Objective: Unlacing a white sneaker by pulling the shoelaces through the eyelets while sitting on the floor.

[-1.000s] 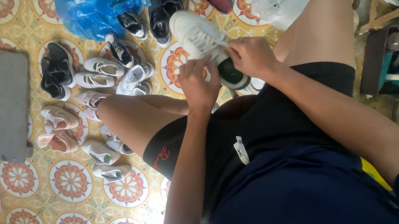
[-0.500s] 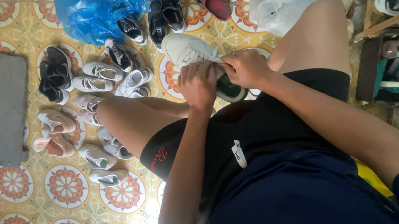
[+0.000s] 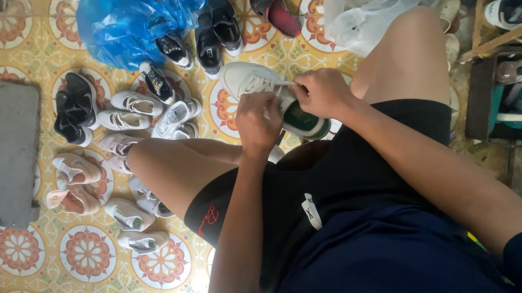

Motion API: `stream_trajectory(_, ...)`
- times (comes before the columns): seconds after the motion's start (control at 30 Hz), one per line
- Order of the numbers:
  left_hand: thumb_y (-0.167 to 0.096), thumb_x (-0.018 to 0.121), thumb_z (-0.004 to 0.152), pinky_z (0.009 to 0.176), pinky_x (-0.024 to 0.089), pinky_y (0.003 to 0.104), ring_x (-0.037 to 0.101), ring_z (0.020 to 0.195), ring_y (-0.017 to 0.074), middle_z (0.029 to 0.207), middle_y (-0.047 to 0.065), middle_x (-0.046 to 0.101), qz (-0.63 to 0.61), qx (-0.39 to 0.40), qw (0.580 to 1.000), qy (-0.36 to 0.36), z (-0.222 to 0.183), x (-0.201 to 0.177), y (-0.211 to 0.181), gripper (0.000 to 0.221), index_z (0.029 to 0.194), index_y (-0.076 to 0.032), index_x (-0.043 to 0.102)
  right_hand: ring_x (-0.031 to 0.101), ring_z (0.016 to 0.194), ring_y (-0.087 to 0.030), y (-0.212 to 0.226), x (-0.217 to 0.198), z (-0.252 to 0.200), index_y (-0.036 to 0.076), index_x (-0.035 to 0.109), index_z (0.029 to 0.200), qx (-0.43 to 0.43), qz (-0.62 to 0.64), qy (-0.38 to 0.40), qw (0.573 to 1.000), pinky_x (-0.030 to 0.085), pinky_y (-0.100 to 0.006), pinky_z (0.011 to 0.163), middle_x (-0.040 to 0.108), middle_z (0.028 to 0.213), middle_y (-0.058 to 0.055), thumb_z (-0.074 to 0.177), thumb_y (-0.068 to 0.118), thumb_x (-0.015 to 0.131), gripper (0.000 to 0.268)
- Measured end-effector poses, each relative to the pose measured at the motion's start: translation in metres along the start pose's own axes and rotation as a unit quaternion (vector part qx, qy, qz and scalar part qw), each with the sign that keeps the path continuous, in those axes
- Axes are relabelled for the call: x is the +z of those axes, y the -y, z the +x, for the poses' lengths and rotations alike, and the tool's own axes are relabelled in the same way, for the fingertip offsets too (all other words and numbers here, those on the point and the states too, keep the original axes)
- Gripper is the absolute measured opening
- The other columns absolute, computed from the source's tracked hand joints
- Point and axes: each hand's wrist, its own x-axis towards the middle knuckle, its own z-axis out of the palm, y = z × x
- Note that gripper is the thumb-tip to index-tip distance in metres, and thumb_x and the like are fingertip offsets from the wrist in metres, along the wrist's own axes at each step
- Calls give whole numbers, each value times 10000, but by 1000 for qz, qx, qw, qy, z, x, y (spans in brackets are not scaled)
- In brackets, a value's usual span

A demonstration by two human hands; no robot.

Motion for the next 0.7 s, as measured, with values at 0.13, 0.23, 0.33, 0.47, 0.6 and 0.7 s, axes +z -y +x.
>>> stream_trajectory(0.13, -123, 801, 847, 896, 476, 353, 678, 760, 209, 743, -48, 672, 8, -20, 998, -63, -2, -4, -8, 144, 852, -206, 684, 653, 613, -438, 0, 1, 2, 99, 571, 683, 28, -32, -5, 999, 494, -532, 526, 544, 512, -121, 943, 262, 658, 319)
stream_trajectory(0.23, 2, 749, 864, 838, 511, 354, 714, 760, 236, 778, 11, 707, -64, -99, 984, -131, -4, -9, -11, 186, 904, -167, 682, 630, 554, -401, 3, -9, 5, 81, 541, 669, 40, 26, -20, 999, 505, -456, 544, 555, 516, -110, 983, 235, 643, 364)
stream_trajectory(0.33, 4, 664, 957, 876, 520, 335, 737, 807, 225, 826, 18, 734, -130, -180, 957, -185, -1, -12, -15, 137, 943, -131, 653, 633, 591, -438, 6, -5, 4, 89, 549, 686, 2, 11, -40, 999, 495, -506, 541, 530, 518, -132, 964, 220, 637, 320)
stream_trajectory(0.47, -43, 696, 946, 876, 555, 418, 735, 840, 272, 846, 68, 700, -238, -146, 956, -87, -4, -24, -11, 128, 990, -96, 587, 656, 585, -342, 14, -6, 1, 132, 560, 692, -50, -17, -77, 996, 523, -413, 530, 543, 523, -61, 986, 243, 673, 334)
stream_trajectory(0.6, -196, 770, 897, 685, 571, 347, 701, 740, 224, 737, 85, 687, -208, -203, 955, 49, -7, -32, -9, 173, 982, -84, 670, 675, 599, -323, 15, -4, -2, 125, 695, 830, -93, -48, -111, 988, 525, -431, 496, 605, 590, -63, 945, 226, 708, 153)
stream_trajectory(0.7, -334, 771, 884, 661, 548, 358, 649, 574, 225, 518, -3, 629, -67, -180, 979, 69, 1, -45, -25, 170, 919, -172, 735, 681, 617, -296, 12, 10, -4, 168, 715, 903, -132, -87, -150, 976, 541, -402, 511, 598, 609, -49, 932, 245, 708, 83)
